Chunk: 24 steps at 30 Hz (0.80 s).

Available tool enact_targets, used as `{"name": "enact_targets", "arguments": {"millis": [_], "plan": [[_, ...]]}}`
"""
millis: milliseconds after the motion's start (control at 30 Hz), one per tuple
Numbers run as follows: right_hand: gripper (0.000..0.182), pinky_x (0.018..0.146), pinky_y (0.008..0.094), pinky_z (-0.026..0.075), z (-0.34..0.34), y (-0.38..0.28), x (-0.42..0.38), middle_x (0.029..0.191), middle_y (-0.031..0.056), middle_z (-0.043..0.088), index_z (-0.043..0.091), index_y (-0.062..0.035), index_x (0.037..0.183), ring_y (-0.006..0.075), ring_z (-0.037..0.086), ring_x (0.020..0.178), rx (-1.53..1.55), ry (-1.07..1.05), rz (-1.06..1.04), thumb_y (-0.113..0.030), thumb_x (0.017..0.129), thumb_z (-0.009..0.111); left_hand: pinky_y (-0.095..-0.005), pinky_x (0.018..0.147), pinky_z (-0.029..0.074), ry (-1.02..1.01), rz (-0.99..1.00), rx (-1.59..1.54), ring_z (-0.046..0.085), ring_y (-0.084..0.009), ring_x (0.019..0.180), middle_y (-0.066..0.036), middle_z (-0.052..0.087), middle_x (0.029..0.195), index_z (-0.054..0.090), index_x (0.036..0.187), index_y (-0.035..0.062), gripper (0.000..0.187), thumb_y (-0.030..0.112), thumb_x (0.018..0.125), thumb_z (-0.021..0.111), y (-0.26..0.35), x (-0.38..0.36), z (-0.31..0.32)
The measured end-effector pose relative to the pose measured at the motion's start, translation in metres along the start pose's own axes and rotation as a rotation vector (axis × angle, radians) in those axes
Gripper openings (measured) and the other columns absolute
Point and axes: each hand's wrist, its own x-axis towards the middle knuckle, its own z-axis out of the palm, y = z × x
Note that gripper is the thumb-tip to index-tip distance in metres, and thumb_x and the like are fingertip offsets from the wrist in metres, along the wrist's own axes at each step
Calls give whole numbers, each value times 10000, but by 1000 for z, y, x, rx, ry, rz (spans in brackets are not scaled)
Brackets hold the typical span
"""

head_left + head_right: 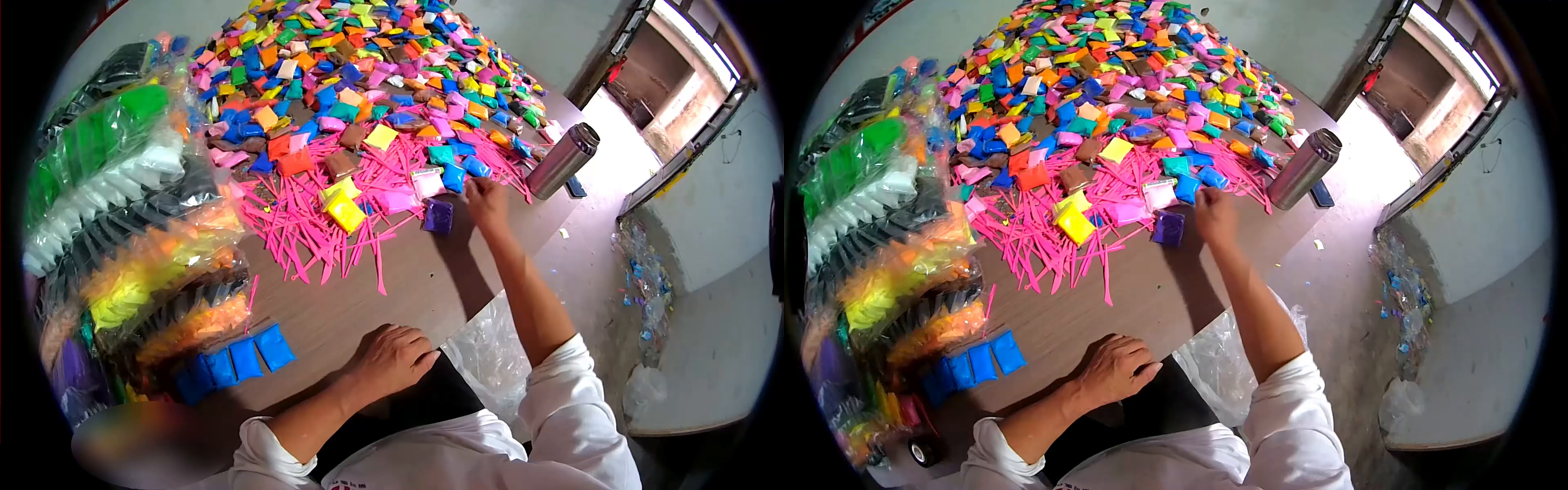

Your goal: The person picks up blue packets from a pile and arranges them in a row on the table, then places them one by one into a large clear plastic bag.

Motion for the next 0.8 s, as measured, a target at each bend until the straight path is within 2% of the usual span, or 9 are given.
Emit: {"name": "enact_targets", "arguments": {"millis": [67,167,267,367,500,567,667,700,800], "plan": [[341,633,368,494,-2,15,18,718,61,703,718,15,863,210,654,667,124,-235,273,-325,878,733,-417,767,477,32,19,-26,619,-318,802,-100,630,811,636,789,44,167,182,856,702,2,-2,0],[392,668,366,504,13,14,26,758,95,704,714,24,889,214,663,720,118,-323,460,-360,839,773,-409,756,477,4,3,-28,615,-315,789,-99,625,803,628,776,41,174,176,853,706,0,0,-1],[426,701,357,508,29,16,33,827,123,714,712,17,934,226,675,769,-22,-274,357,-379,807,804,-408,753,478,35,6,-33,611,-311,778,-101,623,803,622,769,40,179,171,851,711,-1,4,1],[456,737,341,512,30,13,28,906,144,723,709,11,966,228,683,819,37,-278,349,-385,774,832,-410,747,482,22,-5,-28,610,-309,770,-104,622,802,619,765,38,179,164,850,712,0,4,-1],[431,752,329,515,36,23,19,912,114,717,695,5,1009,206,672,821,-3,-225,205,-335,783,833,-416,739,486,14,1,-18,612,-313,767,-103,625,806,616,763,37,181,163,855,708,0,3,-1],[378,742,301,516,39,33,14,871,59,688,674,-6,1037,177,649,802,497,-237,244,-282,818,811,-419,723,486,53,24,-29,617,-321,762,-101,628,795,615,767,37,178,161,857,705,-4,2,2],[326,663,255,483,12,-3,-1,825,3,632,649,-28,1052,126,596,729,724,-168,318,-241,848,789,-425,718,486,63,14,-59,620,-333,762,-111,622,776,607,770,33,203,184,878,691,-4,4,-1],[326,663,255,483,-6,-13,-8,825,3,632,649,-28,1052,126,596,729,718,-174,317,-241,848,789,-425,718,486,68,12,-66,620,-333,762,-111,622,776,607,770,33,203,184,878,691,-2,5,-4],[261,616,248,427,-54,-44,-41,802,-10,612,675,-58,964,78,542,684,606,-426,438,-295,887,752,-430,718,485,23,-131,-128,613,-359,774,-148,603,771,590,811,18,280,259,951,613,3,7,-16]]}}
